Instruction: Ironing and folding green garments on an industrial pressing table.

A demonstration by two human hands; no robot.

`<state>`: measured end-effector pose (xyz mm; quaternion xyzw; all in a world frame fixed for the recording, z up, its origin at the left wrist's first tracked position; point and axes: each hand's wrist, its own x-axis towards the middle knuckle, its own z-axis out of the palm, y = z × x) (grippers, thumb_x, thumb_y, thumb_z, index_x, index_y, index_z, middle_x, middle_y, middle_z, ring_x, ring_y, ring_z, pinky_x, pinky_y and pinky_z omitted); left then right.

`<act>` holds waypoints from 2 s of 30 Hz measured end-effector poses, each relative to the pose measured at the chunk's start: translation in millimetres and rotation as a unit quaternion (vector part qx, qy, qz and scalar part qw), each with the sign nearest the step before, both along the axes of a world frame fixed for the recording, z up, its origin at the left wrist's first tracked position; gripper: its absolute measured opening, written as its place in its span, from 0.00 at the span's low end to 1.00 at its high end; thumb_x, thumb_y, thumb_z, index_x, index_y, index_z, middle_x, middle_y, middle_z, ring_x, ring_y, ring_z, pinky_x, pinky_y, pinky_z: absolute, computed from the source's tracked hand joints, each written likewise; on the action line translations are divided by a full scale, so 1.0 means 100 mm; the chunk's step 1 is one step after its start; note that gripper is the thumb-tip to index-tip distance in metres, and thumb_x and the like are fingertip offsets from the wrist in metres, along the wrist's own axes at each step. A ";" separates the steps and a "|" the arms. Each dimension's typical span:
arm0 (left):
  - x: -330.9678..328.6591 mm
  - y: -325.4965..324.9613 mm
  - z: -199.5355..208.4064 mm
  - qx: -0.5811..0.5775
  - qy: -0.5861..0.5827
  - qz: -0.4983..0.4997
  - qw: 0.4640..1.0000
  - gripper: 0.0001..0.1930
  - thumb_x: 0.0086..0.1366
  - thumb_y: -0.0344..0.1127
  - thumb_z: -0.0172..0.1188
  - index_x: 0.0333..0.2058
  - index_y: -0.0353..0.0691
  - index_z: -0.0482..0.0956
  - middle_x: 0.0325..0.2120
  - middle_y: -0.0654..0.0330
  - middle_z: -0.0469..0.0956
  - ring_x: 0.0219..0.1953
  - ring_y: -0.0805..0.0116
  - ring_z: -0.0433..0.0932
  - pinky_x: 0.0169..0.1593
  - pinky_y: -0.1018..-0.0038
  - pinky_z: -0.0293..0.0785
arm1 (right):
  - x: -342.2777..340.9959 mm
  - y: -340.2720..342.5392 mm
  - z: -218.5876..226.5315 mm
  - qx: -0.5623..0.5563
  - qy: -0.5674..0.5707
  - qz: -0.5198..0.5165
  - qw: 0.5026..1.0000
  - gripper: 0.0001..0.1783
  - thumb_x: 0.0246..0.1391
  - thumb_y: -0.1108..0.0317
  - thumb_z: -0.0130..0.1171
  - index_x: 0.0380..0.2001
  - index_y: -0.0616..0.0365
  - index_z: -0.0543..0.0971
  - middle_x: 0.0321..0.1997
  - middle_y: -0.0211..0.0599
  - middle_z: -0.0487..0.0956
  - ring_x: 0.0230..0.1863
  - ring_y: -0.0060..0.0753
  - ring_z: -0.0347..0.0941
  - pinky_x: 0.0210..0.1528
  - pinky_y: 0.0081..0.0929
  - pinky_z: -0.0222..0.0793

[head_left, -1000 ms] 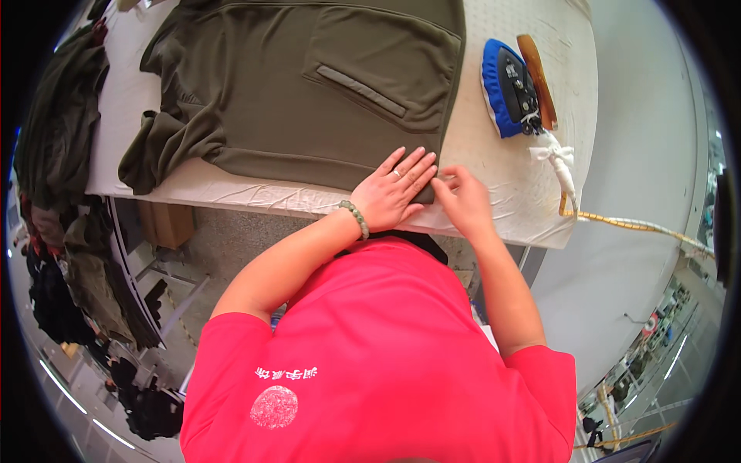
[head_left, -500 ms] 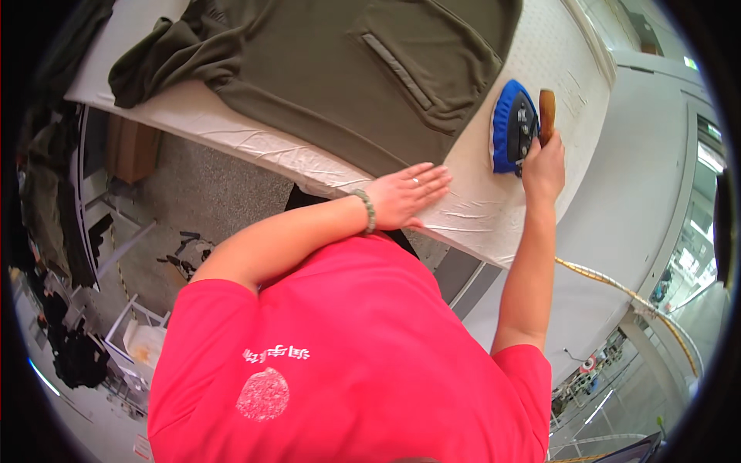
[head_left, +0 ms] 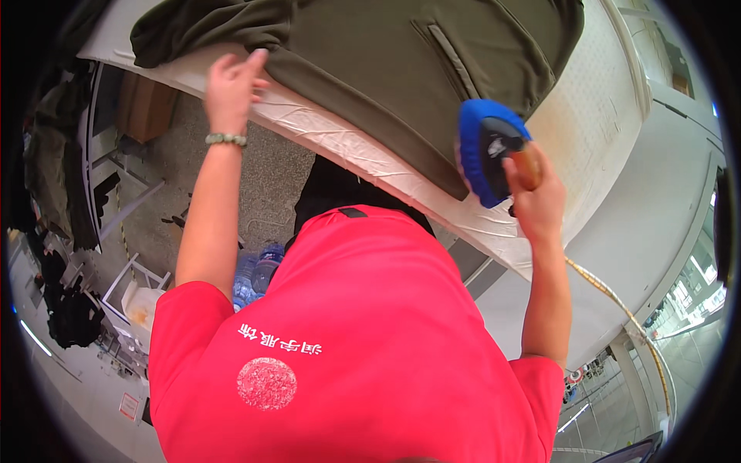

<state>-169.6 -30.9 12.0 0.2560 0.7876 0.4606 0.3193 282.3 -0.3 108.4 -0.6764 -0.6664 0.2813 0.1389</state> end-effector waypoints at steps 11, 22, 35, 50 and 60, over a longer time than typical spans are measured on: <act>0.01 -0.03 -0.04 0.005 -0.122 -0.001 0.992 0.14 0.69 0.39 0.66 0.37 0.33 0.78 0.20 0.64 0.79 0.16 0.80 0.74 0.21 0.81 0.65 | -2.06 0.46 -0.07 -0.078 -0.149 0.245 0.955 0.27 0.52 0.63 0.65 0.56 0.53 0.76 0.34 0.52 0.84 0.37 0.60 0.81 0.41 0.50 0.77; -0.26 -0.09 0.15 -0.008 -0.122 -0.105 0.987 0.08 0.73 0.34 0.60 0.37 0.35 0.79 0.23 0.66 0.79 0.21 0.84 0.72 0.26 0.84 0.67 | -1.63 0.86 0.00 -0.109 -0.042 -0.009 0.993 0.27 0.57 0.52 0.69 0.51 0.62 0.79 0.29 0.45 0.82 0.31 0.40 0.80 0.38 0.36 0.75; 0.29 0.77 0.30 -0.001 -0.298 -0.235 0.925 0.09 0.75 0.35 0.57 0.42 0.35 0.79 0.26 0.61 0.81 0.24 0.79 0.77 0.30 0.83 0.72 | -1.57 1.11 -0.05 -0.126 -0.168 -0.006 0.978 0.23 0.57 0.50 0.69 0.45 0.59 0.82 0.36 0.52 0.84 0.40 0.57 0.81 0.44 0.43 0.76; 0.84 1.81 0.21 -0.001 0.179 -0.499 0.848 0.19 0.65 0.51 0.67 0.37 0.38 0.80 0.33 0.59 0.82 0.35 0.65 0.82 0.37 0.69 0.78 | 0.20 1.05 0.04 -0.197 -0.082 -0.302 0.929 0.25 0.54 0.48 0.71 0.39 0.63 0.84 0.23 0.33 0.79 0.29 0.26 0.76 0.38 0.30 0.73; 1.31 2.36 0.17 -0.177 0.338 -0.562 0.734 0.37 0.48 0.72 0.71 0.31 0.40 0.74 0.32 0.58 0.79 0.34 0.60 0.79 0.39 0.64 0.75 | 0.18 0.57 -0.51 0.311 -0.090 -0.155 0.933 0.27 0.54 0.57 0.73 0.51 0.60 0.78 0.46 0.37 0.82 0.44 0.31 0.77 0.45 0.25 0.71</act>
